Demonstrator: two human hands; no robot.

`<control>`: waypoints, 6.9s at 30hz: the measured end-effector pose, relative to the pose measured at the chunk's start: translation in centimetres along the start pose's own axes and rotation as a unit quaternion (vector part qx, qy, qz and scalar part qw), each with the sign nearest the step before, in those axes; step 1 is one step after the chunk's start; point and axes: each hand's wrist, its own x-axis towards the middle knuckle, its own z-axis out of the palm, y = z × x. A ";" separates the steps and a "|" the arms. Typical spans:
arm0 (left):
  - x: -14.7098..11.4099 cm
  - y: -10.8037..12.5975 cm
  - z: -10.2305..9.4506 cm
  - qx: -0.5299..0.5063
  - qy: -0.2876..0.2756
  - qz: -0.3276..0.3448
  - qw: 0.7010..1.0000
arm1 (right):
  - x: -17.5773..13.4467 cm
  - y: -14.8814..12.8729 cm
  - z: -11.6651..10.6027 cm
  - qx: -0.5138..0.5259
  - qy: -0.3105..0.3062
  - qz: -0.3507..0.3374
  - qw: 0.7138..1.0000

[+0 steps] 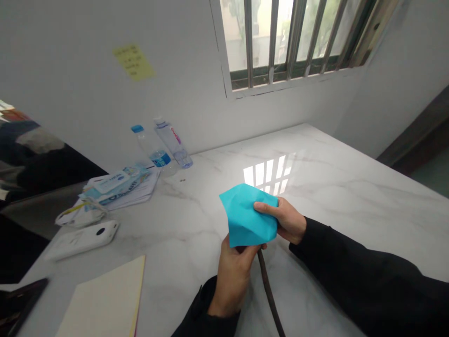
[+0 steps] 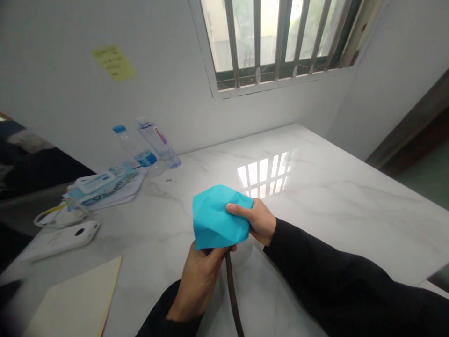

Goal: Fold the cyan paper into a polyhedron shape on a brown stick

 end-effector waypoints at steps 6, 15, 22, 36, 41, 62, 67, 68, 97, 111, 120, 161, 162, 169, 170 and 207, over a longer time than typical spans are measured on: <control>-0.3 -0.8 0.3 -0.065 -0.071 -0.053 0.994 | 1.2 -1.2 -1.0 -0.003 0.029 -0.062 0.998; 1.7 0.0 -2.2 -0.106 -0.034 -0.046 0.993 | 2.3 -1.6 -2.0 -0.035 0.015 -0.081 0.996; 4.3 2.3 -6.8 -0.154 0.065 0.089 0.982 | 0.6 3.3 0.0 -0.196 -0.220 0.046 0.955; 3.5 1.0 -5.1 0.003 0.059 0.059 0.996 | 2.2 3.3 -1.6 -0.395 -0.122 -0.084 0.907; 4.0 1.9 -8.8 0.314 0.076 0.107 0.940 | 4.5 -0.8 -5.2 -0.313 0.052 -0.210 0.925; 3.8 2.2 -9.1 0.476 0.087 0.139 0.864 | 4.5 -4.0 -6.9 -0.240 0.044 -0.211 0.947; 3.9 1.7 -8.8 0.460 0.108 0.156 0.867 | 4.4 -2.6 -6.3 -0.282 -0.007 -0.150 0.948; 4.0 1.6 -8.8 0.458 0.108 0.159 0.868 | 4.5 -2.4 -6.3 -0.307 -0.032 -0.120 0.944; 3.6 1.2 -7.5 0.250 0.047 0.089 0.963 | 3.0 -0.8 -4.5 -0.432 -0.083 -0.112 0.891; 3.0 2.3 -8.6 0.502 0.092 0.230 0.829 | 3.2 -6.4 -8.4 -0.455 0.058 -0.407 0.790; 3.6 2.6 -9.9 0.516 0.178 0.228 0.806 | 3.3 -4.9 -8.1 -0.610 -0.059 -0.270 0.743; 3.7 2.1 -9.5 0.498 0.193 0.233 0.813 | 3.1 -2.5 -6.0 -0.446 -0.132 -0.150 0.872; 3.7 2.2 -9.6 0.498 0.196 0.233 0.812 | 3.1 -2.5 -5.9 -0.462 -0.111 -0.152 0.866; 3.3 2.4 -9.2 0.544 0.154 0.223 0.794 | 3.3 -3.9 -6.2 -0.413 0.122 -0.319 0.844; 3.3 2.3 -9.2 0.554 0.138 0.221 0.791 | 3.3 -4.2 -6.3 -0.414 0.132 -0.337 0.835; 3.5 1.3 -9.8 0.631 -0.022 0.248 0.735 | 3.2 -2.8 -7.3 -0.701 -0.102 -0.305 0.636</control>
